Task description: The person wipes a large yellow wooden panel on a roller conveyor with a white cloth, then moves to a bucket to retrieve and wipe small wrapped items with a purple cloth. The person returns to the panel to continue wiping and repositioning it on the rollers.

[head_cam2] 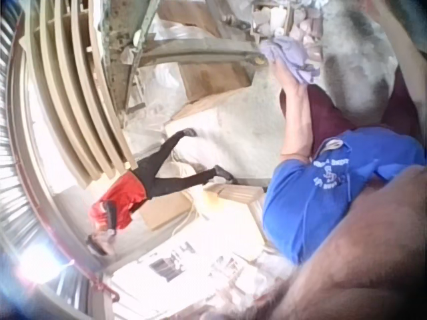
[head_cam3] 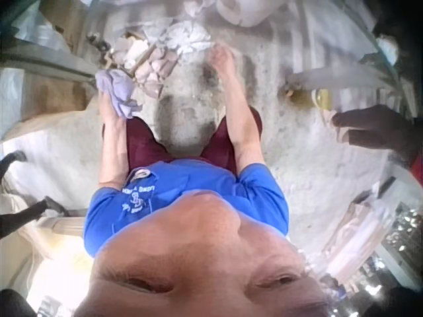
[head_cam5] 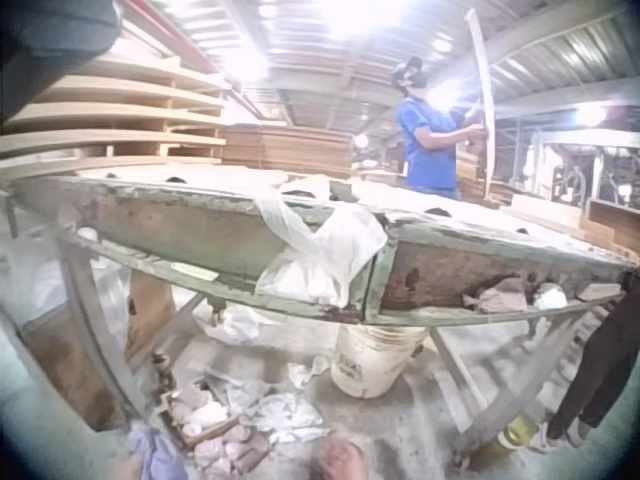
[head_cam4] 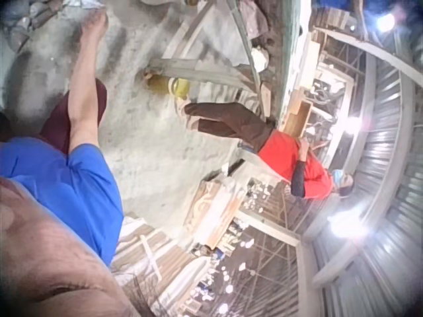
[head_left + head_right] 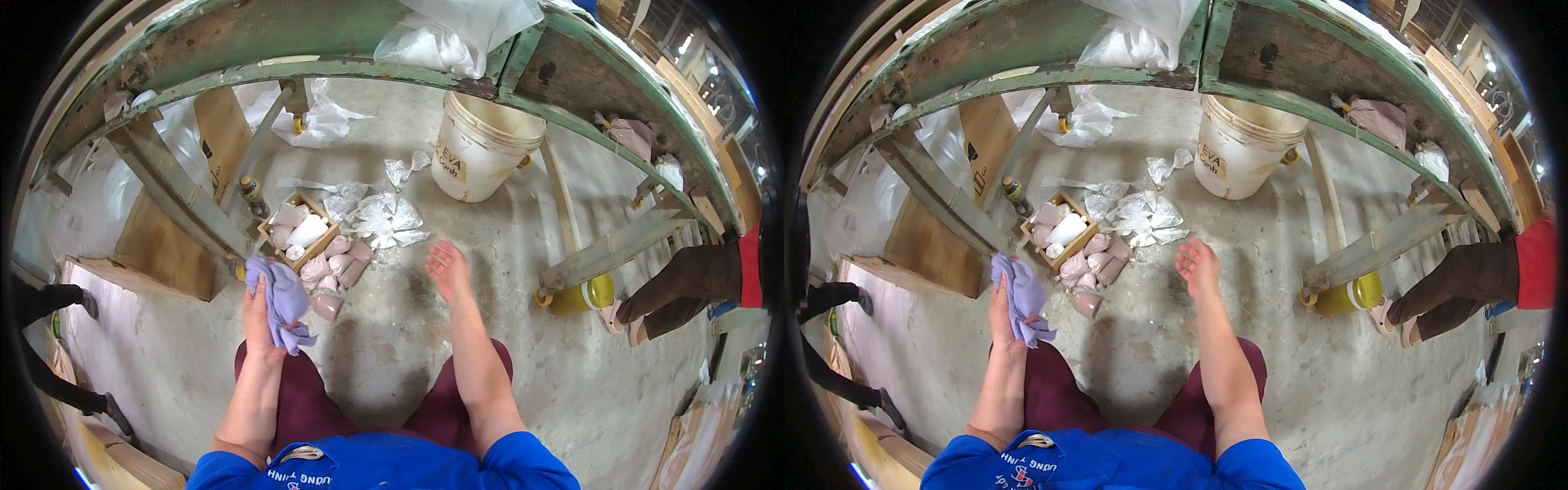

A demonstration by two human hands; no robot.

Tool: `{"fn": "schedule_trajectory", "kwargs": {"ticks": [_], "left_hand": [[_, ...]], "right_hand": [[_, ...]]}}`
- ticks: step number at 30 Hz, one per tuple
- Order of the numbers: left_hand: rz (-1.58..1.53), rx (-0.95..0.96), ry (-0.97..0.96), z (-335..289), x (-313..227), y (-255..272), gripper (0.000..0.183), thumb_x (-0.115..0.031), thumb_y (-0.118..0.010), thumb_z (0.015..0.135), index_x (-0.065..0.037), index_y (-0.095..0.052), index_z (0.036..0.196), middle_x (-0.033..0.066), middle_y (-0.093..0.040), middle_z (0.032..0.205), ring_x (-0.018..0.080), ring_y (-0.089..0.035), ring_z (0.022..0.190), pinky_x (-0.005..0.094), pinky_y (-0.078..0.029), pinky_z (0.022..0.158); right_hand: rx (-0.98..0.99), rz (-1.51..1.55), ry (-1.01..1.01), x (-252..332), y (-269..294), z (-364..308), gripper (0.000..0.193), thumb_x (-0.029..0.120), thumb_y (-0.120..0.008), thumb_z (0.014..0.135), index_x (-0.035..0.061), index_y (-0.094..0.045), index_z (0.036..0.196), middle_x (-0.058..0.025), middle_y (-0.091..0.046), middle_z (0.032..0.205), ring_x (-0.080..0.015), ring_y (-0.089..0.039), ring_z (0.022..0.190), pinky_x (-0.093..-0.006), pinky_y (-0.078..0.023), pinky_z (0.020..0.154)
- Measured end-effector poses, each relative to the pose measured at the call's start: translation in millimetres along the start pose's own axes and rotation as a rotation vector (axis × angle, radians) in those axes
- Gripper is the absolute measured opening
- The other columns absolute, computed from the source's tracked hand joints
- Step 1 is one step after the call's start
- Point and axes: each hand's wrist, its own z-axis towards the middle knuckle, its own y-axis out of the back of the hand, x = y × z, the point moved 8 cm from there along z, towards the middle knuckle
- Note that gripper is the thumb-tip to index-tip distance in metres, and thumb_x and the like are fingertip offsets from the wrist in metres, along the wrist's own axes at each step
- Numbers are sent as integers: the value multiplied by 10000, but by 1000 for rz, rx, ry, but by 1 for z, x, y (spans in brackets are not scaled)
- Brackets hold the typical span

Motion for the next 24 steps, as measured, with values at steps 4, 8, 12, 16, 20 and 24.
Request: {"fn": "schedule_trajectory", "kwargs": {"ticks": [4,8,12,16,20,24], "left_hand": [[-81,-122,44,-1,23,13,386,-533,-441,906,-162,-548,901,-9,-504,701,103,-470,549,264,-337,375],[-381,236,148,-18,1,-5,570,-655,-338,872,-147,-417,628,12,-386,522,126,-397,496,253,-319,420],[-451,172,-44,-32,-29,60,491,-569,-346,903,-138,-497,723,26,-510,650,198,-512,618,329,-421,477],[-424,-139,83,-64,-48,45,388,-428,-414,915,-135,-544,1132,92,-602,1024,284,-613,870,449,-550,622],[-206,-139,57,-91,-56,58,329,-176,-518,906,-181,-459,1230,75,-603,980,204,-619,827,300,-519,467],[-113,-408,-171,-87,-41,95,326,-350,-527,913,-91,-511,1110,41,-587,817,158,-582,605,276,-469,460]], "right_hand": [[142,154,91,82,-8,37,322,326,-527,879,82,-503,1087,-100,-579,1014,-253,-550,933,-397,-459,763],[-7,278,200,177,-9,80,550,350,-509,890,45,-306,1301,-152,-458,1220,-319,-517,1027,-451,-445,856],[-40,390,197,206,-26,125,901,446,-544,844,93,35,1437,-172,-181,1447,-405,-341,1229,-515,-347,980],[-87,471,247,224,-18,158,1006,566,-573,764,121,24,1440,-144,-116,1471,-426,-255,1288,-531,-302,1010],[7,648,302,230,-26,168,1034,556,-589,738,130,39,1440,-152,-200,1414,-365,-293,1257,-499,-287,1020],[-9,765,371,229,-11,152,809,514,-605,719,106,-242,1316,-103,-386,1176,-238,-433,961,-397,-408,750]]}}
